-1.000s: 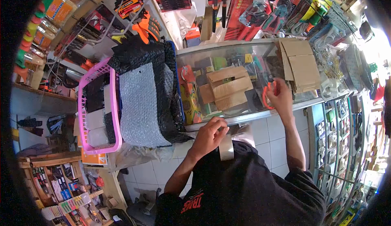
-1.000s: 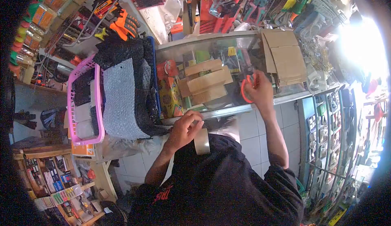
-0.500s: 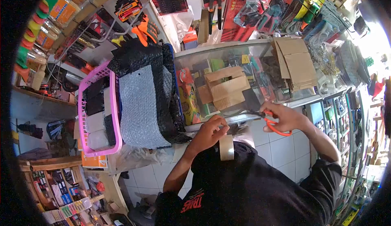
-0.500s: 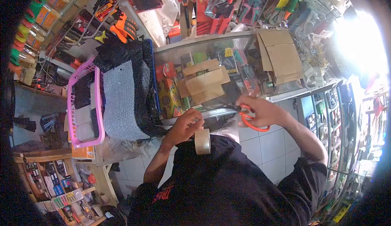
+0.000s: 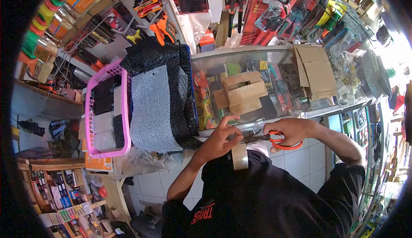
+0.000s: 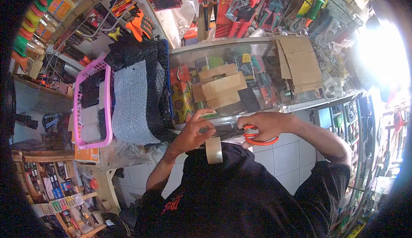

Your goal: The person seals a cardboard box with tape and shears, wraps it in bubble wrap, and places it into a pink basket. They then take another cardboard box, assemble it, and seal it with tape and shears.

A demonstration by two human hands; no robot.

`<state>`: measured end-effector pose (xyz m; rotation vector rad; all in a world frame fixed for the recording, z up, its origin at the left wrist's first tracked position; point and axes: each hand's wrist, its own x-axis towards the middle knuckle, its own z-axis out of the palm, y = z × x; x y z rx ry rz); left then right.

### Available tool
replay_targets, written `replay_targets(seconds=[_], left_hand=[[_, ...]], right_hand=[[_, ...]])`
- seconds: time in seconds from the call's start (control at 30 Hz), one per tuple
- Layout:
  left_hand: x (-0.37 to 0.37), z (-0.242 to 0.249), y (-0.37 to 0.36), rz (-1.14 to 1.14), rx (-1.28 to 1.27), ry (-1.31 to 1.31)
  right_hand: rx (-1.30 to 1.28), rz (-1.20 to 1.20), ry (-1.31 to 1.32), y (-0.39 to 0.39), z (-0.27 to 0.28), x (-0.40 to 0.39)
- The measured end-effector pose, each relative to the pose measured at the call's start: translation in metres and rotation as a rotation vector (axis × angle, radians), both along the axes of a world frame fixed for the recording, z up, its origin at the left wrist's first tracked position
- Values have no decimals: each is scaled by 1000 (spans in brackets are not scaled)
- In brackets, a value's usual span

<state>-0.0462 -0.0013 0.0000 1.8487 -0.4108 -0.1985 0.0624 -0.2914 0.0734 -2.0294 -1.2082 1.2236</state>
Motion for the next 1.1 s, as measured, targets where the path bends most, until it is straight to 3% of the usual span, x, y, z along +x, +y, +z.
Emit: replay_targets(seconds=[0.63, 0.9, 1.1], left_hand=[[-6, 0, 1, 24, -22, 80], [-5, -9, 4, 6, 54, -83], [-9, -4, -1, 84, -46, 93]], right_hand=[[-51, 78, -59, 27, -5, -1], [56, 75, -75, 23, -9, -5], [-24, 69, -145, 23, -14, 0]])
